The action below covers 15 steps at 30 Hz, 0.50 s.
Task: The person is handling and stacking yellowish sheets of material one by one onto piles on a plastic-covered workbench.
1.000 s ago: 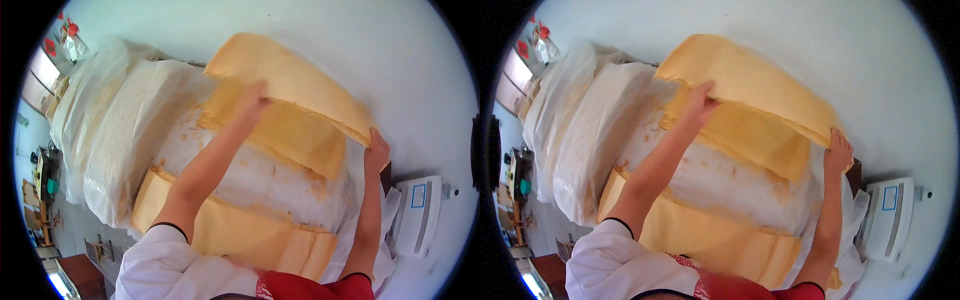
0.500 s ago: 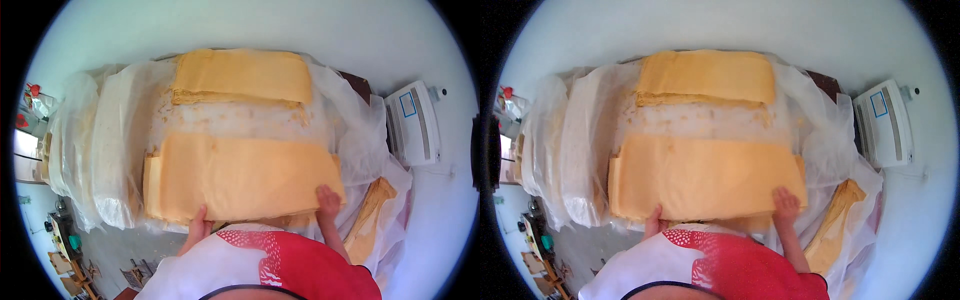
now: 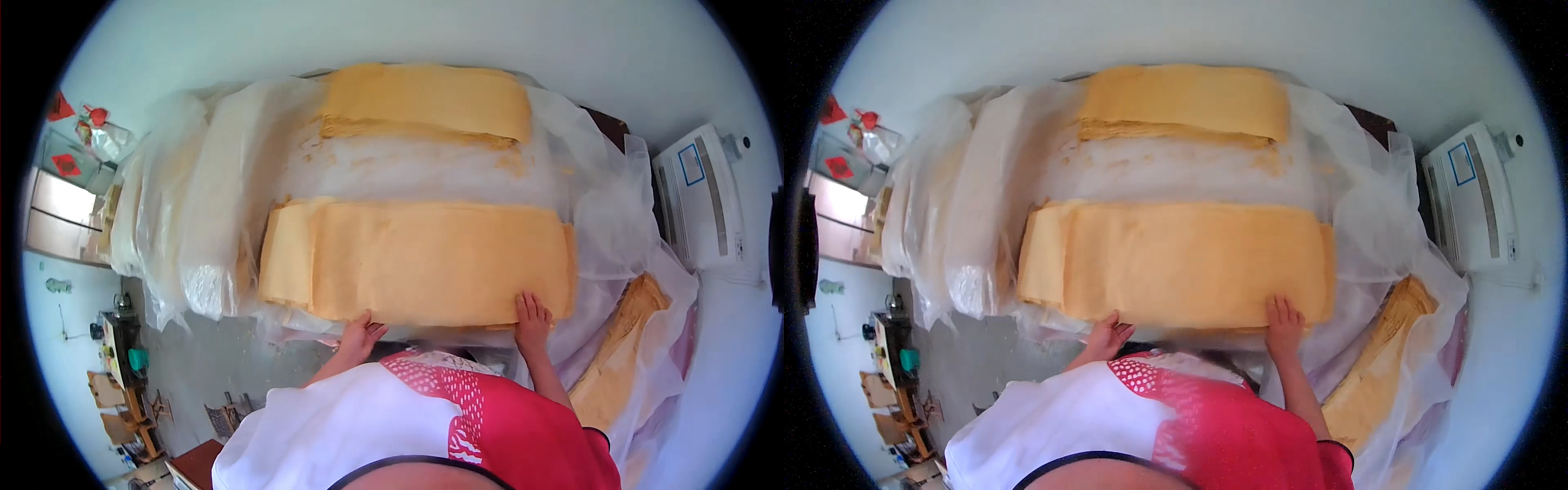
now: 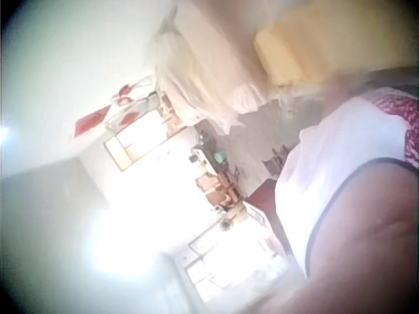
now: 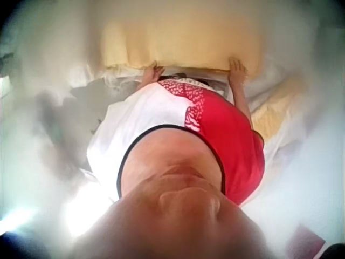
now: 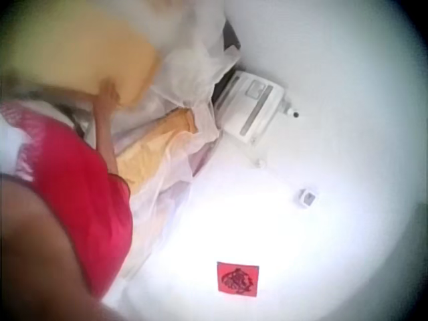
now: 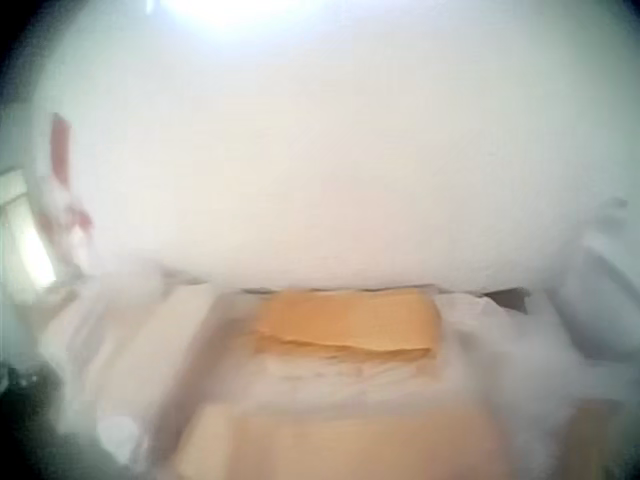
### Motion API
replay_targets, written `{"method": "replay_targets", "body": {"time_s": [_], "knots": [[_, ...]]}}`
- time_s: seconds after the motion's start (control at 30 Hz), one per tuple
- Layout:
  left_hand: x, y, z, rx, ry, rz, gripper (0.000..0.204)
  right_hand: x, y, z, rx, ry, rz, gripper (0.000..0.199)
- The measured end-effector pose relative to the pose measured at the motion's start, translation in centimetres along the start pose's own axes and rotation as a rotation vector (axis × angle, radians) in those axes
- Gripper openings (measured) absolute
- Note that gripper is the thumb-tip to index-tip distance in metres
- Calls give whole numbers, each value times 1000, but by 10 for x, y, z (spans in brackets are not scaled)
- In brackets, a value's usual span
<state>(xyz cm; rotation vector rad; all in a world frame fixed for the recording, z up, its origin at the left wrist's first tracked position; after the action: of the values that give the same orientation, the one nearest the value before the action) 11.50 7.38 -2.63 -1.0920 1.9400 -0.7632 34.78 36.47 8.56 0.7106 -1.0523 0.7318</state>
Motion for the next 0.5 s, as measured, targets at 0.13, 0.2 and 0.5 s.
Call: {"method": "replay_targets", "body": {"time_s": [0.13, 0.2, 0.5], "knots": [[7, 2, -3, -51, -15, -73, 19, 19, 17, 22, 48, 155, 91, 51], [10, 0, -7, -90, -6, -47, 18, 22, 36, 37, 116, 259, 140, 52], [25, 6, -3, -31, 174, -137, 15, -20, 206, 25, 117, 20, -38, 58]]}}
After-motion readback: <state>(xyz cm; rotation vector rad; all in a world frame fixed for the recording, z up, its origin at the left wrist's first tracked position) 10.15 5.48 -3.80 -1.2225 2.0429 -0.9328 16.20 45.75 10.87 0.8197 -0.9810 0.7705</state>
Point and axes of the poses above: each hand's wrist, its own y-axis towards the middle knuckle, its own x-axis out of the back of the hand, z = x × y, the point moved 10 cm from there along y, towards the middle knuckle, and after that the axes turned 13 degrees about y, right-handed, at the moved point
